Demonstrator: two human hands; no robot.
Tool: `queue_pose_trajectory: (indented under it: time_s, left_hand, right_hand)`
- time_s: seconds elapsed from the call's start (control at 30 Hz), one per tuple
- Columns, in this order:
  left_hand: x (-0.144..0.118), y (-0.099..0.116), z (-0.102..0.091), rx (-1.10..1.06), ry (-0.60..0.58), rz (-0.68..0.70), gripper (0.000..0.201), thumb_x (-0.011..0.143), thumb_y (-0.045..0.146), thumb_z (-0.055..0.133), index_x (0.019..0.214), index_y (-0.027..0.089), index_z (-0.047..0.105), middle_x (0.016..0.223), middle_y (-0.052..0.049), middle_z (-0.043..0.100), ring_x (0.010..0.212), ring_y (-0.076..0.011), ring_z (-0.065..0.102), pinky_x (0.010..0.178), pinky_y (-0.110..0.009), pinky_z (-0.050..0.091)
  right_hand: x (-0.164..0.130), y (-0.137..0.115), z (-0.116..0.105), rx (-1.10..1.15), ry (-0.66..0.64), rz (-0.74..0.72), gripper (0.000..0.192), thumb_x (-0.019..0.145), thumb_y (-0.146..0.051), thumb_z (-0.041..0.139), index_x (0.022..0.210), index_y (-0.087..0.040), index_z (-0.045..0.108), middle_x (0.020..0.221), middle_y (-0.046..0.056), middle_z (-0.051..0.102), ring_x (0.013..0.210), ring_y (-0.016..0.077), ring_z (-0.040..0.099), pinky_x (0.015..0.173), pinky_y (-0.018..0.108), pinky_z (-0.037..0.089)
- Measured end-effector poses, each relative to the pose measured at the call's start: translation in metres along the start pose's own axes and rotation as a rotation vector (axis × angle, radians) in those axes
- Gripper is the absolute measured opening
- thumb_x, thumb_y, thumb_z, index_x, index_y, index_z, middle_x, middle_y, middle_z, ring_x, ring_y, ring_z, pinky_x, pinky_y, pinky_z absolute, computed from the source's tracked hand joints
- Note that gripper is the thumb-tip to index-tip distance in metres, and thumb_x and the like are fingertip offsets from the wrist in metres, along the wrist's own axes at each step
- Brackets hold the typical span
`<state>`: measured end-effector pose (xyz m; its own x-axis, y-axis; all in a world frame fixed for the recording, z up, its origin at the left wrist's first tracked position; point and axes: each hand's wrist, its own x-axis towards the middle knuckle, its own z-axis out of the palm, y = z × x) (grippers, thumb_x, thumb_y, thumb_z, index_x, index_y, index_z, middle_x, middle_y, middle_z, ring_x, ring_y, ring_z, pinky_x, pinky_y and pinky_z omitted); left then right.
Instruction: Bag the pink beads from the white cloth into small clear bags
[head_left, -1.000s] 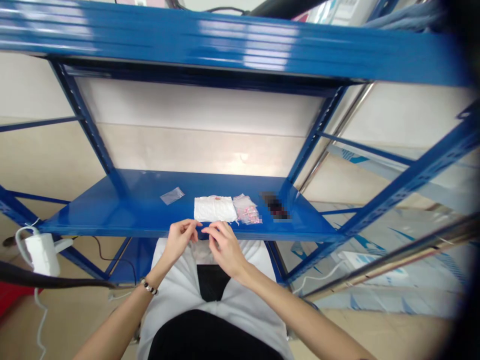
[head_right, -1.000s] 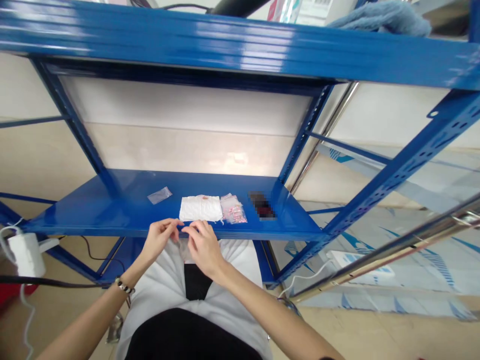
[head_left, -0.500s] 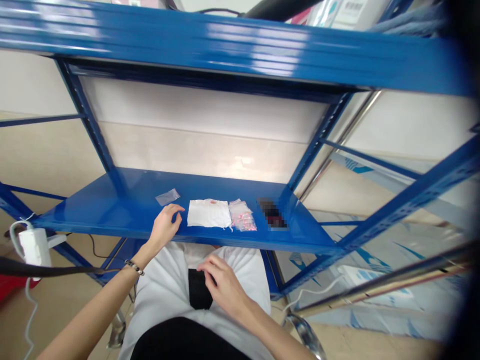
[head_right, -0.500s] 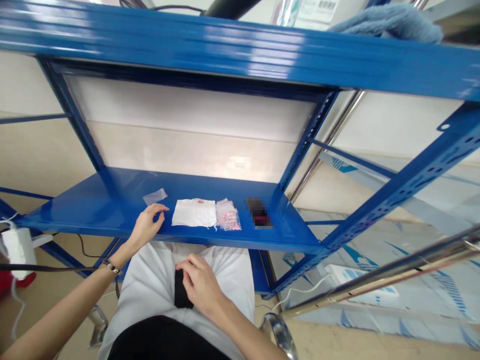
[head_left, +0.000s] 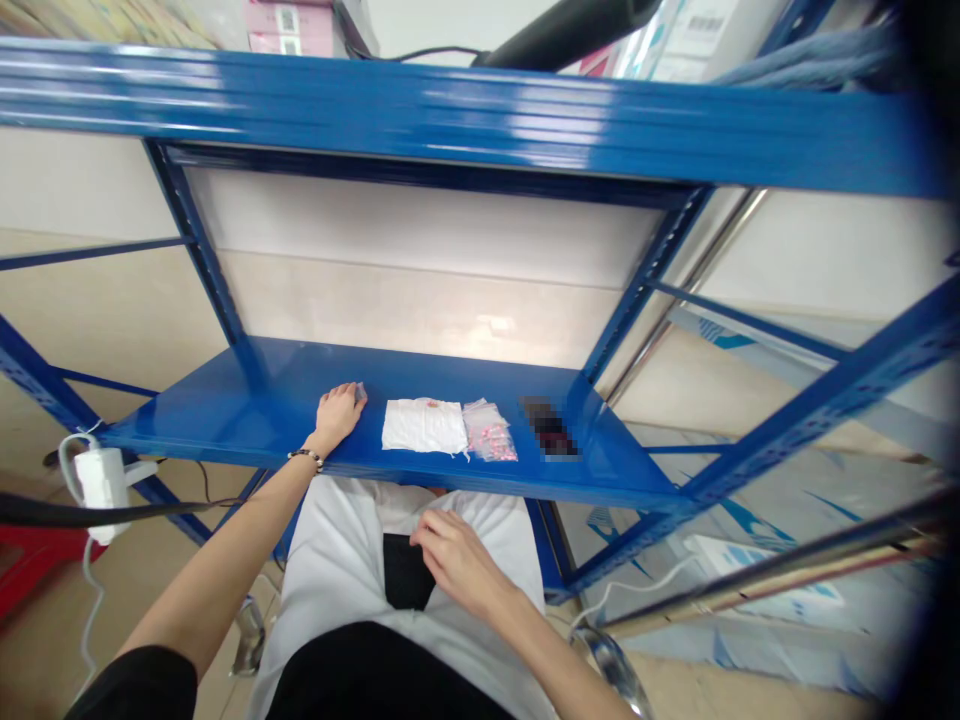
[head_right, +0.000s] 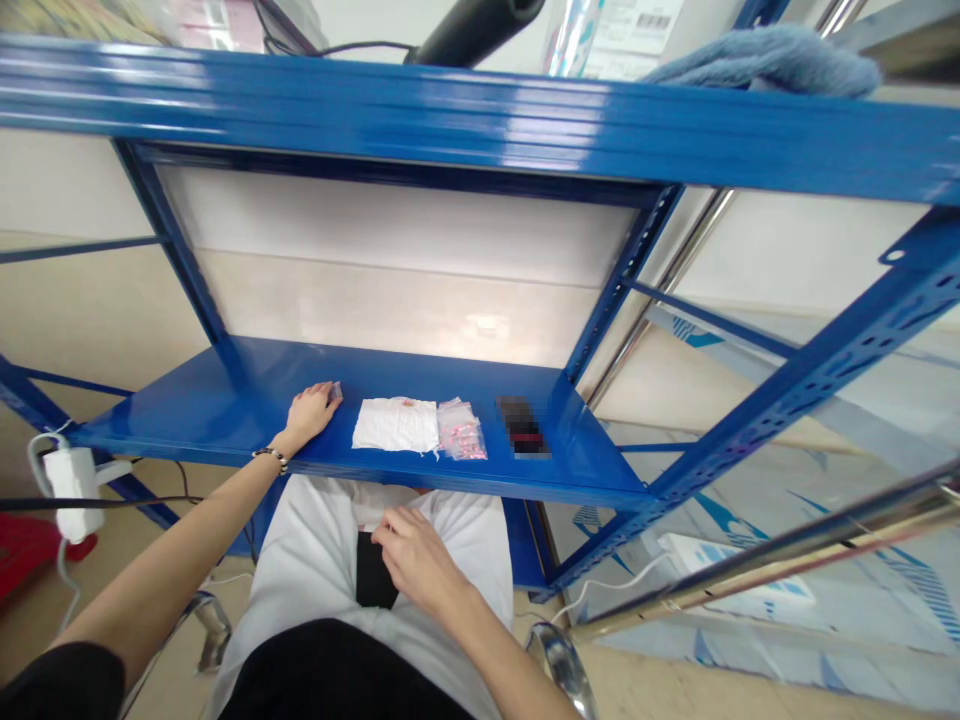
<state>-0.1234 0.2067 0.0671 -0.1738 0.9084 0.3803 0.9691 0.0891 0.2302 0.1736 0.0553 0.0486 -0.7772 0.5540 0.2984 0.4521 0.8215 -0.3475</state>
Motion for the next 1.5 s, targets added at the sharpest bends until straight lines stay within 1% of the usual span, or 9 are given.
queue_pose_trajectory:
  time_s: [0.13,0.27,0.4,0.57,0.8,1.0,1.13,1.33,1.5]
  left_hand:
    - [-0.026,-0.001,-0.016,-0.061,0.078,0.035,0.034,0.096,0.034,0.04,0.103,0.018,0.069,0.109,-0.013,0.07,0.103,-0.0274,0.062,0.089,-0.038,0.046]
    - [-0.075,0.015,-0.041,-0.328,0.245,0.103,0.032,0.097,0.035,0.043,0.099,0.02,0.072,0.102,-0.009,0.072,0.1,-0.0249,0.063,0.088,-0.035,0.047]
    - [-0.133,0.046,-0.053,-0.654,0.102,0.215,0.025,0.091,0.039,0.055,0.089,0.021,0.072,0.094,-0.005,0.073,0.089,-0.0206,0.065,0.082,-0.031,0.049]
    - [-0.174,0.071,-0.033,-0.896,-0.161,0.222,0.019,0.085,0.037,0.065,0.08,0.019,0.069,0.086,-0.005,0.072,0.085,-0.0198,0.065,0.08,-0.03,0.049]
    - [-0.171,0.081,-0.021,-0.969,-0.336,0.142,0.018,0.085,0.034,0.061,0.077,0.018,0.063,0.077,-0.002,0.068,0.075,-0.0168,0.062,0.073,-0.027,0.047]
    - [-0.172,0.078,-0.016,-0.935,-0.485,0.316,0.02,0.084,0.028,0.06,0.098,0.016,0.068,0.093,-0.003,0.071,0.084,-0.0179,0.062,0.077,-0.026,0.047]
    - [-0.172,0.078,-0.001,-0.925,-0.614,0.361,0.021,0.087,0.03,0.056,0.093,0.014,0.068,0.087,-0.003,0.071,0.082,-0.0195,0.063,0.076,-0.028,0.048]
    - [-0.171,0.079,0.0,-1.027,-0.599,0.387,0.023,0.089,0.025,0.05,0.108,0.015,0.061,0.102,-0.007,0.068,0.095,-0.0211,0.062,0.085,-0.031,0.047]
    - [-0.171,0.079,-0.011,-0.965,-0.636,0.41,0.013,0.087,0.025,0.052,0.096,0.017,0.058,0.091,-0.004,0.065,0.086,-0.0186,0.061,0.079,-0.029,0.047]
  right_hand:
    - [-0.003,-0.004,-0.002,0.027,0.049,-0.02,0.021,0.091,-0.008,0.046,0.1,-0.019,0.061,0.095,0.006,0.06,0.087,0.019,0.056,0.079,0.034,0.044]
    - [0.006,-0.011,-0.002,0.141,0.153,-0.002,0.025,0.092,-0.008,0.043,0.103,-0.02,0.062,0.096,0.006,0.061,0.09,0.0193,0.057,0.08,0.034,0.045]
    - [0.011,-0.017,-0.003,0.333,0.342,0.109,0.027,0.096,-0.015,0.041,0.116,-0.023,0.058,0.101,0.006,0.06,0.096,0.0192,0.057,0.086,0.034,0.047]
    - [0.005,-0.016,-0.005,0.352,0.445,0.207,0.027,0.097,-0.021,0.046,0.121,-0.024,0.057,0.108,0.008,0.057,0.1,0.0201,0.056,0.091,0.036,0.046]
    - [0.01,-0.003,-0.005,0.261,0.42,0.159,0.013,0.093,-0.024,0.054,0.099,-0.022,0.066,0.1,0.007,0.056,0.098,0.0218,0.053,0.087,0.038,0.046]
    - [0.01,0.0,0.0,0.26,0.343,0.117,0.014,0.095,-0.022,0.049,0.093,-0.02,0.063,0.095,0.007,0.059,0.095,0.0212,0.052,0.086,0.038,0.043]
    - [0.01,0.002,0.003,0.261,0.31,0.098,0.017,0.097,-0.017,0.042,0.093,-0.019,0.058,0.092,0.007,0.061,0.091,0.02,0.053,0.084,0.036,0.043]
    - [0.01,0.005,-0.001,0.209,0.228,0.055,0.019,0.093,-0.013,0.042,0.104,-0.018,0.057,0.099,0.008,0.064,0.093,0.0199,0.057,0.086,0.035,0.044]
    - [0.007,0.003,0.001,0.2,0.163,0.0,0.03,0.082,-0.004,0.045,0.105,-0.02,0.058,0.102,0.006,0.066,0.097,0.0197,0.059,0.089,0.035,0.045]
